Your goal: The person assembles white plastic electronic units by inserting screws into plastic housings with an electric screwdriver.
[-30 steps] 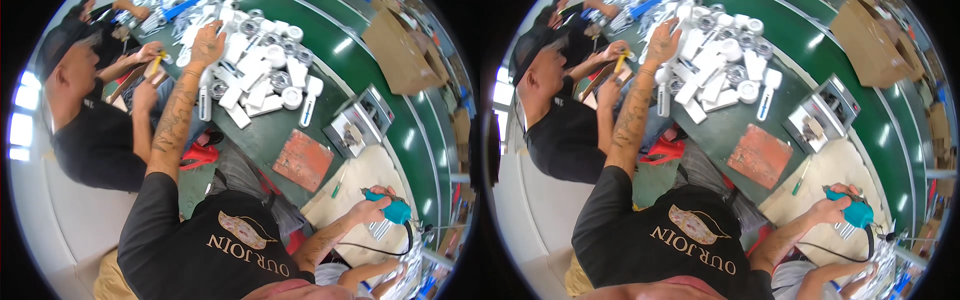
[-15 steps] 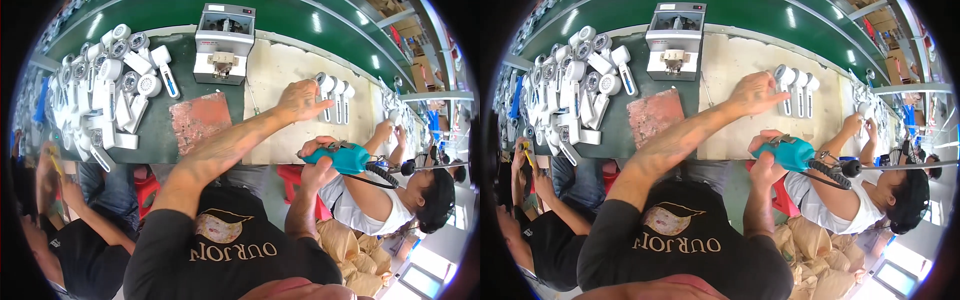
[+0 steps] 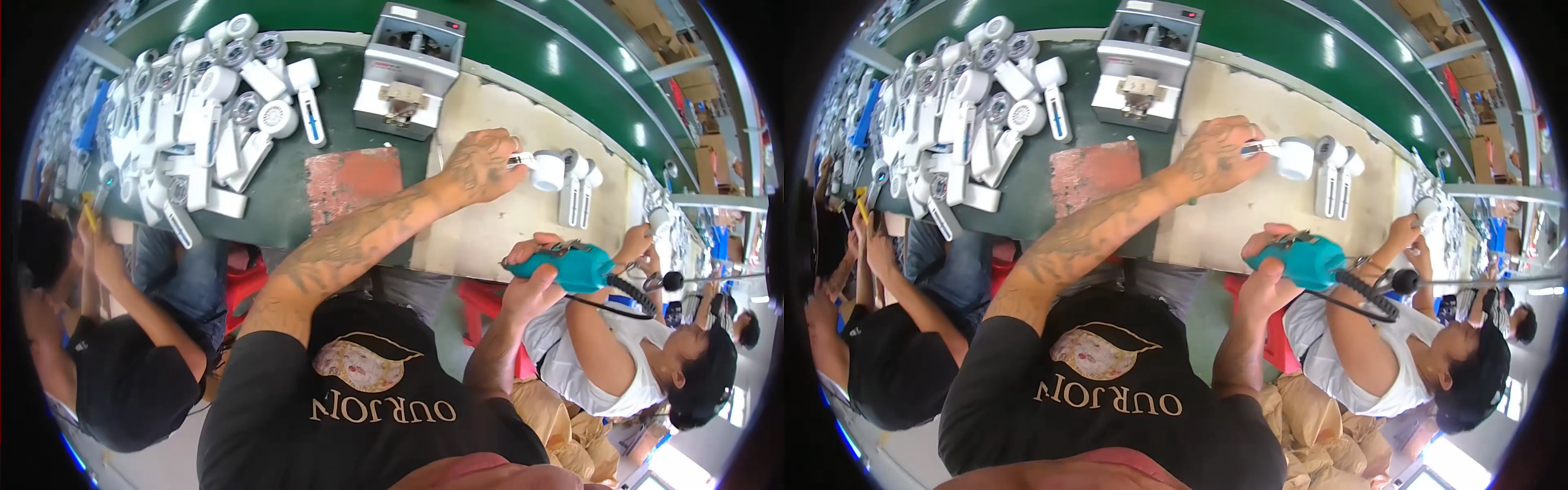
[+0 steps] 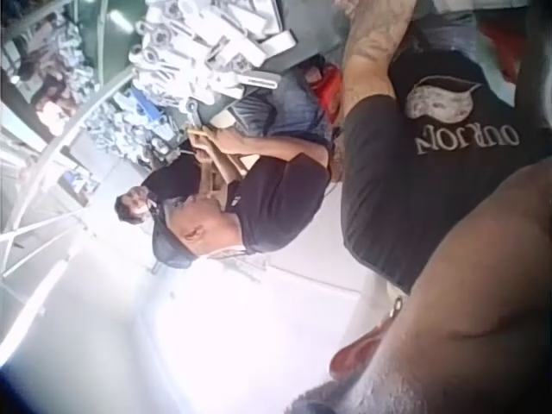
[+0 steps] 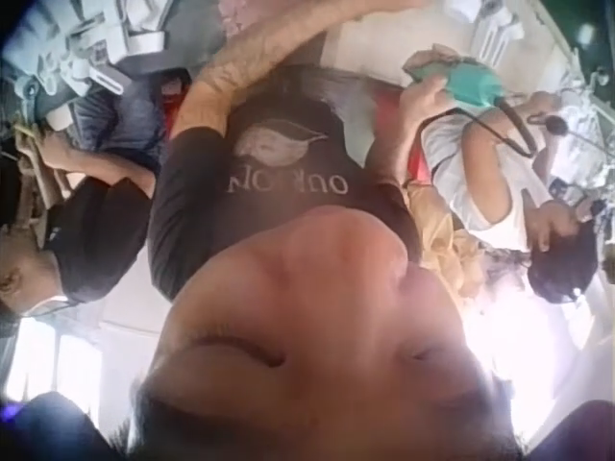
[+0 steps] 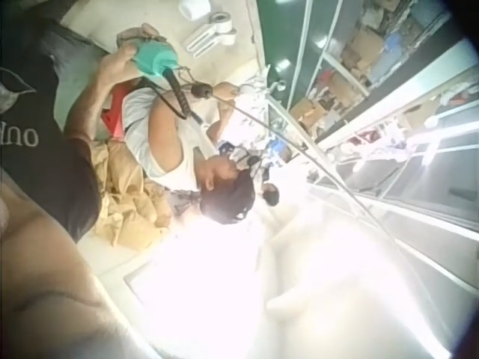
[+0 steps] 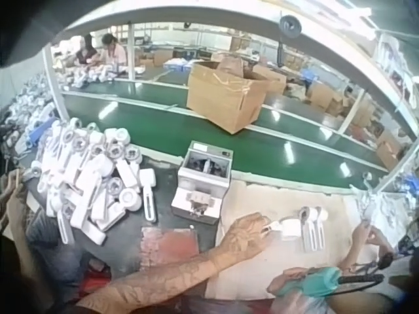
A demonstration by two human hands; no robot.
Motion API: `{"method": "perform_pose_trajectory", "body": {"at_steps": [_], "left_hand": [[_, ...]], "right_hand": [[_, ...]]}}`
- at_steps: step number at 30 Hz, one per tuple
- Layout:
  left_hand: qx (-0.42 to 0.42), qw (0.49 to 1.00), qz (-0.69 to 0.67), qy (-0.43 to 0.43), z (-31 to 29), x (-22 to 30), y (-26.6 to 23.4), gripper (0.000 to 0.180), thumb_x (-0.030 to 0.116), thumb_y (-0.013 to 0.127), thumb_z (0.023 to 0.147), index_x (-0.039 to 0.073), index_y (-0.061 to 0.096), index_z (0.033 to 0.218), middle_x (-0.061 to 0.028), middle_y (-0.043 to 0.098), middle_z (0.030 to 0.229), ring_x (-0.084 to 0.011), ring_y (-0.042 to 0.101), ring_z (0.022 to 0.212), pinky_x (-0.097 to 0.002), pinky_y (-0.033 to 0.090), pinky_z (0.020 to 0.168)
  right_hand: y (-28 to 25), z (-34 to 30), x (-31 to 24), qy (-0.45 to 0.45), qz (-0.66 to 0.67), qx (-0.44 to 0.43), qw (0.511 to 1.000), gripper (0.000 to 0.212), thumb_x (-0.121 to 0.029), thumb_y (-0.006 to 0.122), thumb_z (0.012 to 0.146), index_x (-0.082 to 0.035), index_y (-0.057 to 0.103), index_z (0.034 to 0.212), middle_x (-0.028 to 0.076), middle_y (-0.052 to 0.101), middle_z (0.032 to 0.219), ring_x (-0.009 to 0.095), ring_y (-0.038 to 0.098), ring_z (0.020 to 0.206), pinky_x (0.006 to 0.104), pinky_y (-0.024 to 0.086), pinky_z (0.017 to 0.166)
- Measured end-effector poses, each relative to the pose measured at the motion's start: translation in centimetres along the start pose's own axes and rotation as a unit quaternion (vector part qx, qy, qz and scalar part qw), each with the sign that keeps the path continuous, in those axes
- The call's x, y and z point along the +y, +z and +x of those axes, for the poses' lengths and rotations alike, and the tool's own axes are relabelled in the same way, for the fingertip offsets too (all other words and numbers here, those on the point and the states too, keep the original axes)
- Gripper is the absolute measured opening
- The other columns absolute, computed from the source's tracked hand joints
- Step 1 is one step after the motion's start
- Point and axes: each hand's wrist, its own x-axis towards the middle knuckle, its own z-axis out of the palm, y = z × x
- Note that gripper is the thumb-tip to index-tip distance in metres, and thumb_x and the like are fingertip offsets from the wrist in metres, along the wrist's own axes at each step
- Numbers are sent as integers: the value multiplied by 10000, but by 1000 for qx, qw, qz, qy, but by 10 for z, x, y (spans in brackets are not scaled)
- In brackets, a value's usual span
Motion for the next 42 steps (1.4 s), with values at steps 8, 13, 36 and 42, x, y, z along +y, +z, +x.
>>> {"method": "perform_pose_trajectory", "body": {"at_steps": [8,13,36,42], "left_hand": [[-63,989,126,-35,-90,5,-156,238,234,674,914,31,676,1039,-125,641,980,-327,642,950,-433,530,853],[-76,983,166,-24,-111,-12,-170,287,258,667,931,62,657,1140,-115,634,1119,-297,612,1072,-436,494,925],[-10,993,117,2,-120,-29,-163,309,293,712,880,96,689,1117,-87,669,1111,-301,615,976,-454,490,835],[-4,989,150,-11,-119,-24,-167,313,307,733,858,111,672,1094,-58,620,1044,-287,595,980,-444,496,802]], "right_hand": [[79,27,-18,34,158,-107,981,849,-732,553,916,49,524,1246,54,492,693,155,448,587,319,382,571],[137,38,-7,44,199,-156,967,825,-735,562,910,34,538,1208,55,492,682,173,464,598,330,391,578],[182,41,14,28,168,-176,970,807,-691,646,886,65,551,1148,70,527,672,184,521,582,335,438,560],[187,40,9,14,143,-170,975,826,-730,615,882,52,564,1142,55,500,648,170,492,556,336,409,521]]}}
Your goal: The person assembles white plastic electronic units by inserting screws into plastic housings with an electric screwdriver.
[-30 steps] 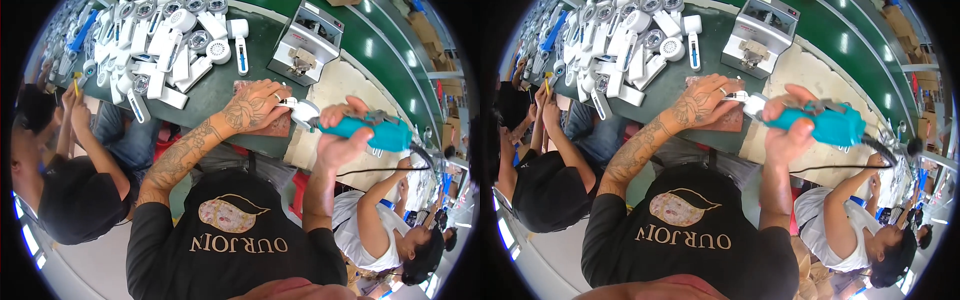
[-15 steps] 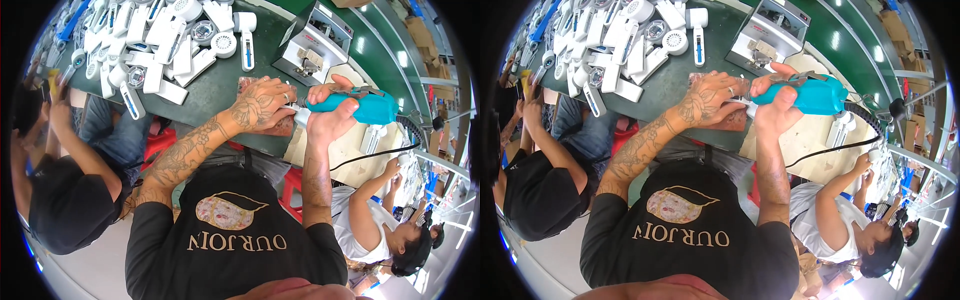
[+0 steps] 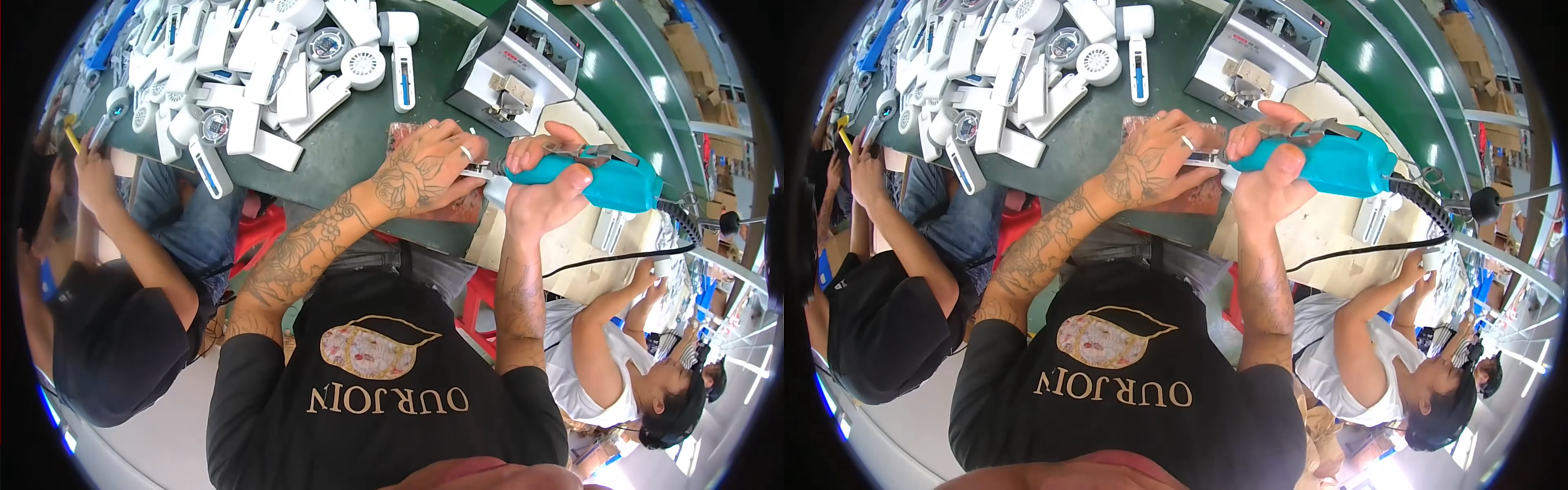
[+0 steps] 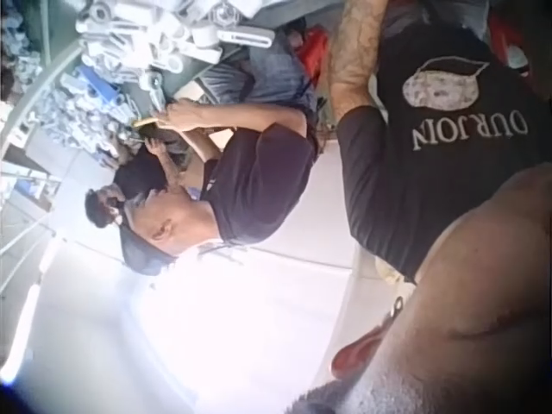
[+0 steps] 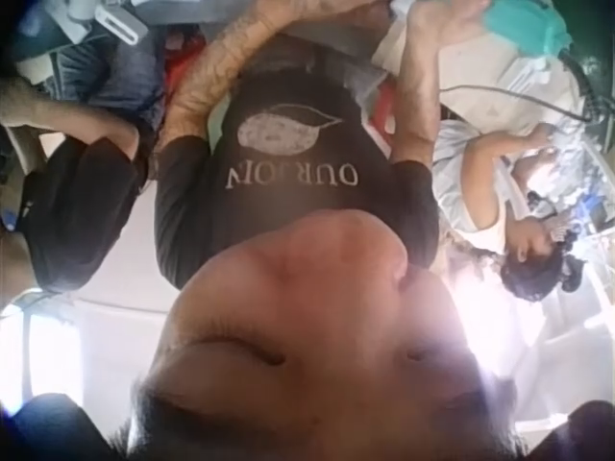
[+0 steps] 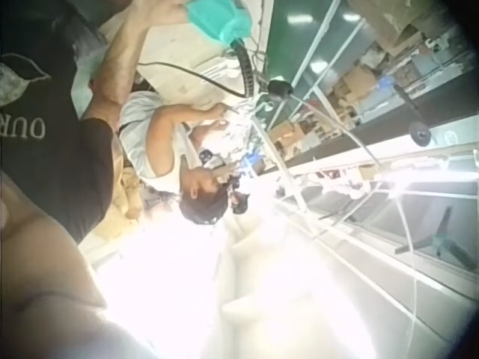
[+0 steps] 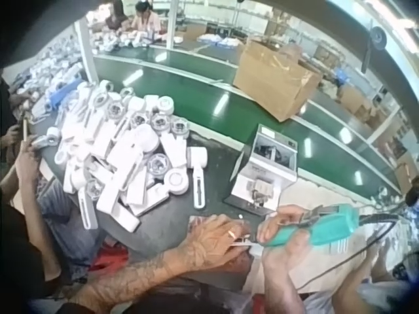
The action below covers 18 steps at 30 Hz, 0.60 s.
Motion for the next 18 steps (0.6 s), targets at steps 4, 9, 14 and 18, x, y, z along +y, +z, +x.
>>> {"method": "perform_pose_trajectory", "body": {"at_steps": [4,9,14,18], "left_hand": [[8,999,-34,18,1,-5,5,297,294,743,856,103,649,1063,-51,595,1004,-288,583,983,-439,492,839],[-61,993,-96,-16,1,-9,0,305,271,734,873,86,639,1097,-52,588,983,-295,576,982,-433,478,891],[-71,990,-114,-37,0,-4,1,290,296,701,895,68,618,1054,-90,622,1089,-316,585,1040,-465,466,950],[-41,993,-106,-44,0,-1,5,269,281,703,891,72,643,1049,-101,644,1102,-332,593,1024,-478,467,951]], "right_hand": [[-1,1,1,-2,-8,0,1000,836,-735,619,876,57,565,1138,55,495,636,169,491,547,336,417,521],[-10,3,7,8,44,-18,999,793,-640,698,881,99,556,1129,80,556,656,193,545,570,337,479,580],[-10,2,4,9,48,-22,999,775,-622,695,890,100,556,1136,80,555,647,196,553,576,342,483,580],[-5,2,0,9,8,-11,1000,866,-737,630,867,77,560,1153,56,498,632,173,496,558,343,433,541]]}}
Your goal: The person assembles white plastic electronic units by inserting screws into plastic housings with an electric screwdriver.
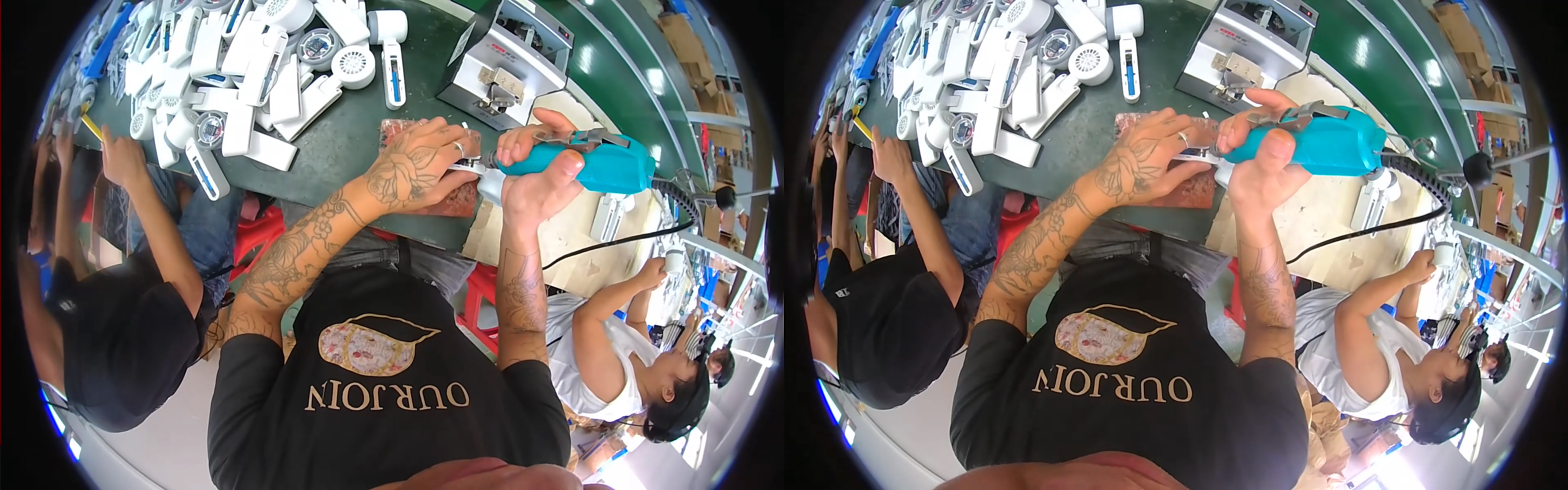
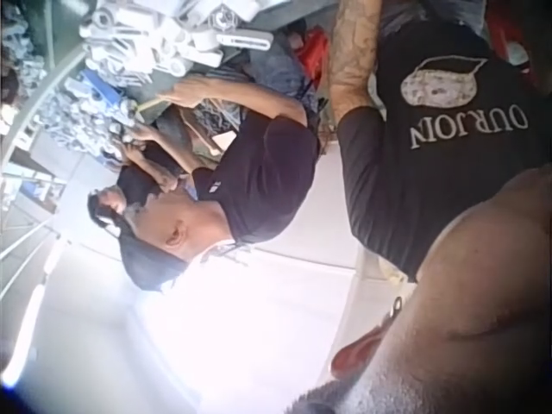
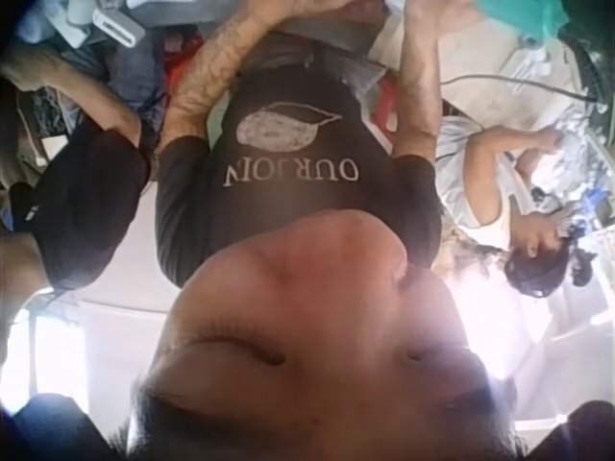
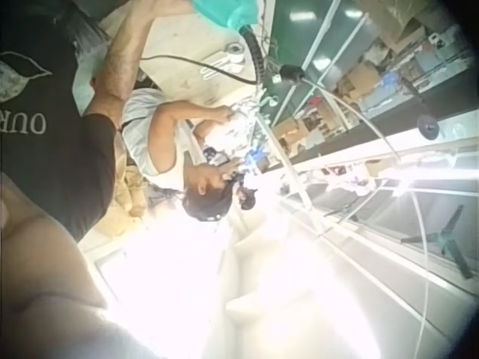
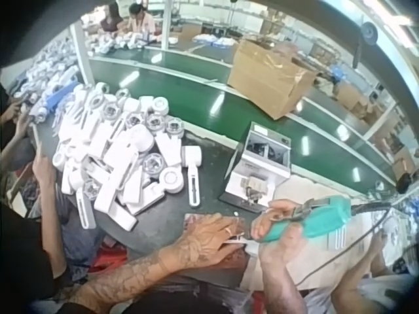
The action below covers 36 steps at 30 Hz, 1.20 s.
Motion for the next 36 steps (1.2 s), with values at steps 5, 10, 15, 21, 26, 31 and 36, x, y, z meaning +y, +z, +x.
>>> {"method": "perform_pose_trajectory", "body": {"at_steps": [5,10,15,21,26,31,36], "left_hand": [[23,999,32,17,2,1,0,255,299,701,889,80,689,1020,-102,663,1097,-328,593,1027,-468,466,943],[-78,996,21,-48,13,-1,-13,340,400,692,888,84,722,1009,-92,653,1052,-295,568,1042,-446,446,947],[-30,994,91,43,1,-9,-2,383,436,656,932,110,691,1130,-68,616,1119,-265,548,1081,-429,422,982],[-25,994,101,19,-2,-11,3,424,451,662,925,99,688,1159,-87,631,1168,-277,548,1133,-438,419,1005],[-30,996,78,-16,0,-9,-2,440,451,657,929,94,682,1184,-96,639,1184,-290,551,1158,-465,406,1057],[-25,995,98,-17,-1,-12,2,467,466,653,926,84,680,1194,-102,639,1199,-297,545,1197,-485,394,1095],[-24,995,97,-10,1,-9,-2,476,476,644,929,83,683,1195,-99,635,1165,-289,547,1162,-451,412,1055]], "right_hand": [[2,11,-16,12,14,25,1000,892,-747,575,895,87,555,1211,57,495,659,181,495,579,346,430,565],[2,51,-8,-26,-9,83,996,636,-617,549,992,19,540,964,94,502,675,232,515,601,370,447,568],[6,74,10,-68,-90,45,993,549,-495,607,1010,53,587,991,88,572,710,202,578,613,328,475,554],[8,72,33,-85,-59,18,995,373,-347,637,1020,24,618,984,50,602,677,141,591,609,274,464,565],[11,68,33,-76,-32,8,997,363,-334,628,1025,26,619,982,52,596,674,138,584,599,279,460,555],[1,40,11,-1,-41,30,999,467,-418,631,1007,47,622,1043,59,585,673,154,585,586,293,446,519],[-5,25,9,-1,-10,-5,1000,544,-475,667,977,58,608,1068,62,567,665,178,571,583,311,461,542]]}}
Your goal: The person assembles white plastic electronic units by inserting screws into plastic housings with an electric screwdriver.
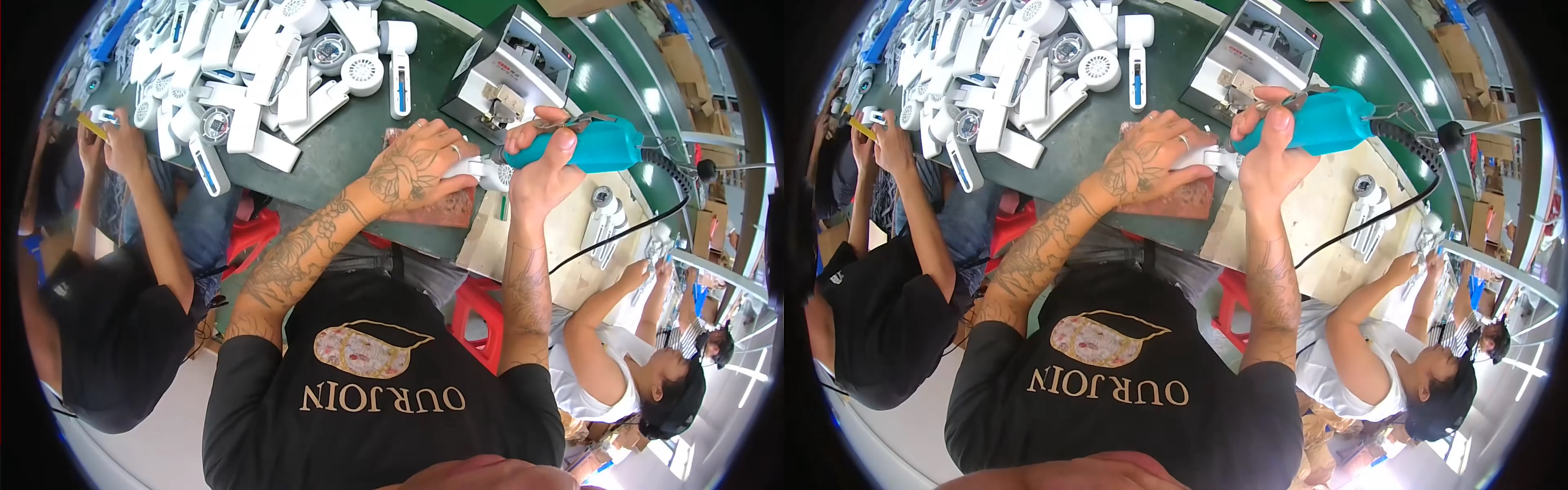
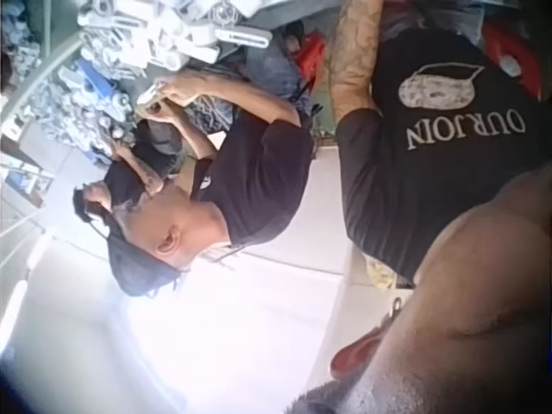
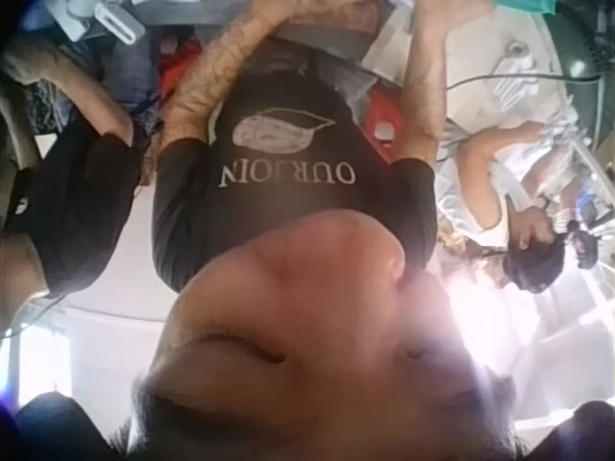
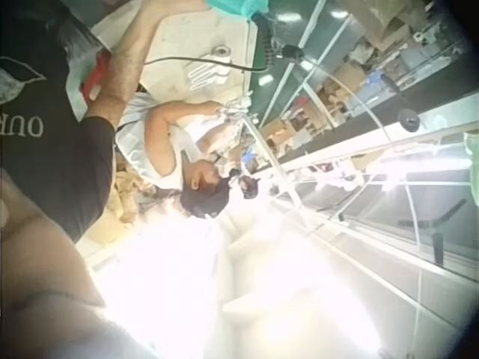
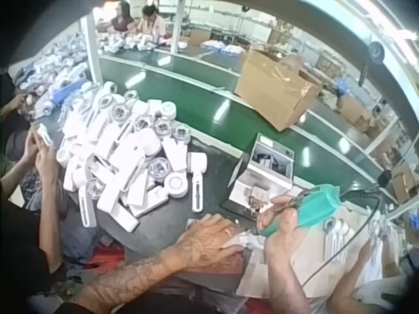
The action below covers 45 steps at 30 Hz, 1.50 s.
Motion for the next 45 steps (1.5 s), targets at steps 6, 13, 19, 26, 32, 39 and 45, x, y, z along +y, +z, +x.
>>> {"method": "perform_pose_trajectory", "body": {"at_steps": [6,13,19,26,32,39,45], "left_hand": [[13,1000,7,10,-2,-1,3,467,480,640,929,97,684,1191,-87,622,1118,-279,545,1112,-427,422,1007],[-12,999,51,-4,0,3,3,449,468,625,944,104,657,1206,-90,609,1165,-281,535,1163,-477,415,1058],[-22,999,37,-6,2,4,-1,462,475,621,944,94,660,1203,-100,611,1206,-290,533,1171,-499,404,1079],[-18,1000,-12,-14,-2,-1,4,403,396,625,947,73,676,1182,-126,633,1188,-302,544,1170,-496,405,1080],[9,999,-32,-9,-3,1,1,321,310,591,952,83,691,1156,-134,639,1186,-316,551,1167,-477,416,1066],[-12,998,-46,-37,-1,3,-5,313,297,594,947,92,692,1163,-119,653,1154,-322,577,1123,-479,425,1045],[5,1000,-24,-12,2,3,-1,326,304,595,947,106,696,1186,-102,652,1132,-305,585,1117,-484,436,1039]], "right_hand": [[2,-4,5,10,25,1,1000,497,-449,686,974,37,585,999,70,560,695,183,554,595,328,469,559],[2,-7,17,-23,5,-16,1000,496,-476,654,985,-7,505,926,79,501,667,197,510,572,349,452,538],[3,-6,18,-6,-12,-7,1000,467,-444,631,1007,4,526,930,78,511,665,192,515,576,351,455,541],[7,28,6,-74,-26,47,996,410,-375,612,1025,36,604,1022,64,598,669,159,598,598,292,463,548],[14,41,27,-125,-51,17,991,485,-444,633,1009,30,549,953,84,548,682,204,576,614,344,496,581],[16,32,17,-32,-31,33,998,454,-398,629,1014,47,575,942,93,546,661,212,560,580,350,478,554],[-7,-14,-12,7,4,17,1000,552,-469,670,971,68,571,1050,79,529,648,188,535,568,342,466,558]]}}
